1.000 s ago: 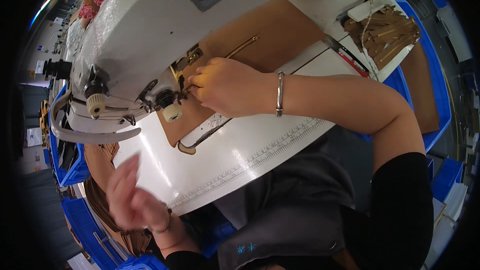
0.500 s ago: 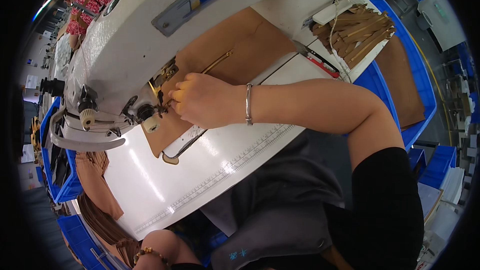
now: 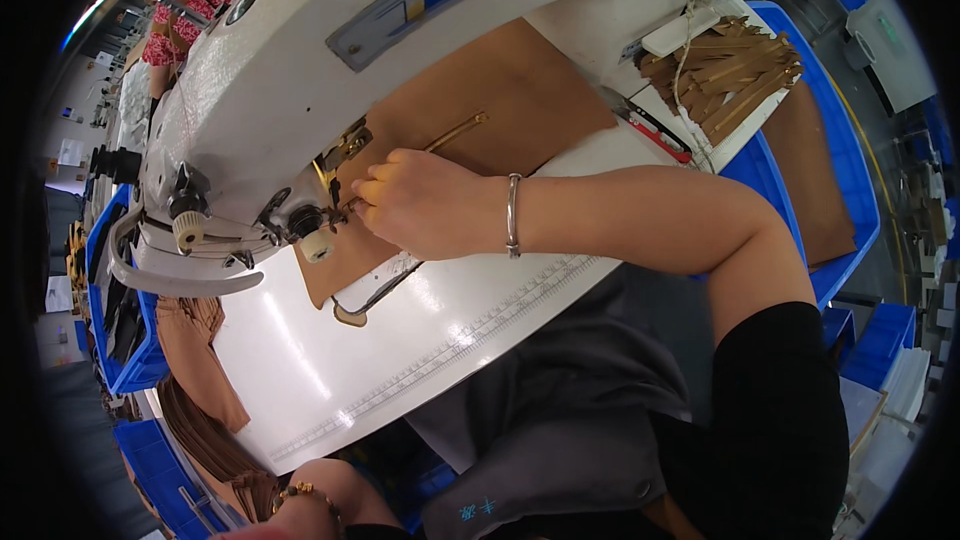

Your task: Sewing a zipper onto a piece of leather using an industrial sewing machine.

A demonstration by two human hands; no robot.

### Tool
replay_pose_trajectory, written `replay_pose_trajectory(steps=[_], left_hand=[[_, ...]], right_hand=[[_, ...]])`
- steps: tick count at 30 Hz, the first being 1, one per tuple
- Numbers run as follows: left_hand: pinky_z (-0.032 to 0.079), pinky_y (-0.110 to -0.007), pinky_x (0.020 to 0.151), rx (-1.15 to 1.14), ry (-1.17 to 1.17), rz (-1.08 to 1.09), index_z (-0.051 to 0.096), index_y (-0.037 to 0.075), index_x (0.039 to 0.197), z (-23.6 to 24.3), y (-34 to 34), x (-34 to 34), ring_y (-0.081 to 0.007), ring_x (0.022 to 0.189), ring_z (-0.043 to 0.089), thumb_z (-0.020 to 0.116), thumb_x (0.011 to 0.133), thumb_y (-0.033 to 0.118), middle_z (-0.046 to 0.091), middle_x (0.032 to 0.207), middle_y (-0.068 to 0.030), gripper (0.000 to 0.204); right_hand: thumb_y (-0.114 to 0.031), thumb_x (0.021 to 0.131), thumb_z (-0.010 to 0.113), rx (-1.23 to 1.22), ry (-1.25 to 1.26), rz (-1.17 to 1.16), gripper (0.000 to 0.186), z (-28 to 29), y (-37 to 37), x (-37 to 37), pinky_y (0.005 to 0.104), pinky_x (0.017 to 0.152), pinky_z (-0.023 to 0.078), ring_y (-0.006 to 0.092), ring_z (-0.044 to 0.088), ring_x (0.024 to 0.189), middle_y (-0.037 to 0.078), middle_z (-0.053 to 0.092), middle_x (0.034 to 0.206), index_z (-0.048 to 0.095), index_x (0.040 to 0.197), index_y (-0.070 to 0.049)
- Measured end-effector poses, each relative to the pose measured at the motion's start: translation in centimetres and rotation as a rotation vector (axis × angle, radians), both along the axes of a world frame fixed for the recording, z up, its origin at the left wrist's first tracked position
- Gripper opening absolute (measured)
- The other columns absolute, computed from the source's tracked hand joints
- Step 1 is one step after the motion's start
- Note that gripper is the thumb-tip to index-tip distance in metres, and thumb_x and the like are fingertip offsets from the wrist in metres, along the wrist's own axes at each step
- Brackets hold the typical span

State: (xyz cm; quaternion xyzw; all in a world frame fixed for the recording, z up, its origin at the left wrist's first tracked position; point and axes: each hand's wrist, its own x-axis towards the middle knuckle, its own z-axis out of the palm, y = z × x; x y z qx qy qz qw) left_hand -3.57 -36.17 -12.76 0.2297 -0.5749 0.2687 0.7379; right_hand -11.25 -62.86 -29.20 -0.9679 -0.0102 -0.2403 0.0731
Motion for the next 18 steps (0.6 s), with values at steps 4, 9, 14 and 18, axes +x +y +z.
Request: replay_pose_trajectory(steps=[4,9,14,18], left_hand=[[0.052,-0.041,0.074,0.233,0.14,-0.249,0.061,-0.004,0.098,-2.3,-0.9,2.4,-0.0291,0.084,0.058,0.04,0.107,0.03,0.055,0.097,-0.0169,0.041],[0.053,-0.034,0.074,1.184,-0.122,0.381,0.066,0.0,0.096,-5.6,-3.5,5.2,-0.0294,0.083,0.067,0.066,0.083,-0.002,0.071,0.094,-0.0186,0.013],[0.054,-0.033,0.077,1.327,-0.183,0.388,0.071,0.002,0.095,-7.8,-5.0,6.0,-0.0251,0.086,0.069,0.076,0.082,-0.001,0.073,0.097,-0.0102,0.014],[0.054,-0.034,0.077,1.342,-0.277,0.402,0.071,0.003,0.102,-9.1,-5.7,6.7,-0.0261,0.086,0.068,0.079,0.08,0.003,0.073,0.102,-0.0096,0.023]], right_hand=[[-0.014,0.088,0.062,-0.107,0.114,-0.026,0.033,2.0,2.2,-0.5,0.0343,0.09,0.05,0.0273,0.067,0.101,0.021,0.07,0.117,0.069,0.112,0.007],[-0.013,0.08,0.062,-0.249,0.305,-0.067,0.038,2.9,3.0,-1.8,0.0355,0.088,0.05,0.0301,0.068,0.098,0.023,0.069,0.118,0.068,0.111,0.008],[-0.013,0.078,0.063,-0.035,0.421,0.031,0.034,3.8,-1.0,-1.6,0.0357,0.087,0.05,0.0297,0.068,0.097,0.023,0.069,0.117,0.068,0.105,0.007],[-0.014,0.077,0.063,-0.143,0.395,-0.028,0.03,4.4,1.8,-2.7,0.0367,0.083,0.051,0.0288,0.068,0.09,0.023,0.071,0.104,0.068,0.099,0.006]])
